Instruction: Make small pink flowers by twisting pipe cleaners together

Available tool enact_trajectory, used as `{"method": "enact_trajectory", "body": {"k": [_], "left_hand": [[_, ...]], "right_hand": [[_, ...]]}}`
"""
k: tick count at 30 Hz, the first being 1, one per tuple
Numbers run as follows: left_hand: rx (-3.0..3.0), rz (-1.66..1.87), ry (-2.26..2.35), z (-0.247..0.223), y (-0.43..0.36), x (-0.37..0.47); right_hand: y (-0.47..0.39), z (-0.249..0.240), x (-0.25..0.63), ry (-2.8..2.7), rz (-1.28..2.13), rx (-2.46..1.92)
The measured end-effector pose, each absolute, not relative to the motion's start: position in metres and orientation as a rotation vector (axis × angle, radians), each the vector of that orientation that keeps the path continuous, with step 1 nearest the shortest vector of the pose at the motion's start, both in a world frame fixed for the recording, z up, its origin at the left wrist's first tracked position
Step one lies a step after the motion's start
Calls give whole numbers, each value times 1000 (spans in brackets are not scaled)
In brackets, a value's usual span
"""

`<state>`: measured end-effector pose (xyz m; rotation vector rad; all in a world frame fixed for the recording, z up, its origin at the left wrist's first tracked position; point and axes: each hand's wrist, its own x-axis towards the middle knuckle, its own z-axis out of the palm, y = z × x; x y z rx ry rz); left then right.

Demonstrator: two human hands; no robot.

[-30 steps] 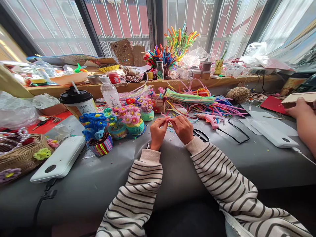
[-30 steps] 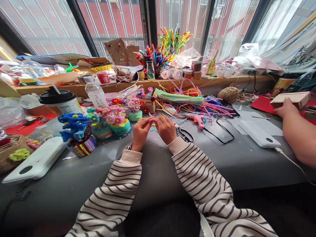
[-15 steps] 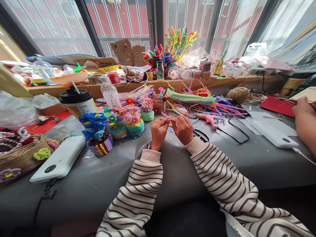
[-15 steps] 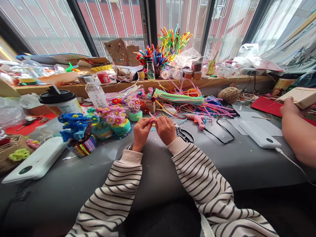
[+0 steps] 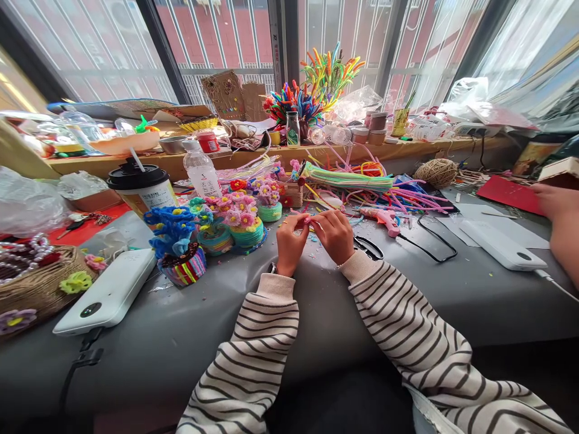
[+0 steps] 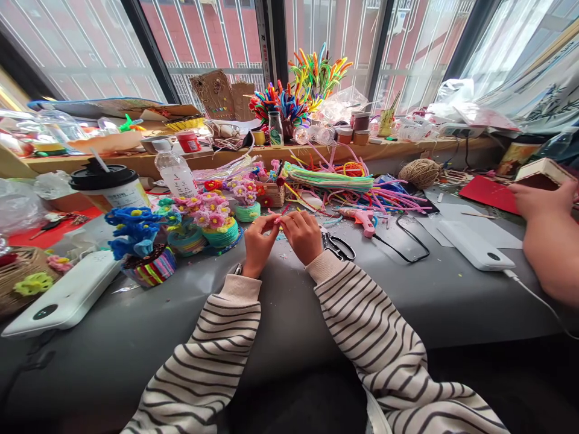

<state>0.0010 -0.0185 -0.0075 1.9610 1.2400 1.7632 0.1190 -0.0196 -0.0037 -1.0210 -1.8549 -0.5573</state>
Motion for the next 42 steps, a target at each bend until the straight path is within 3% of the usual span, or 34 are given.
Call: {"method": "enact_trajectory", "body": {"k": [12,24,42], "left_hand": [[1889,1769,1165,-5,-20,0],[1561,1612,916,-4,-17,3],[1387,1580,968,-6,-16,2]], "right_hand": [[-23,-4,120,-1894,-645,-995],[-17,-6,121,-1740,-371,-979],[-15,-6,123,-1777,-185,-1066]]}}
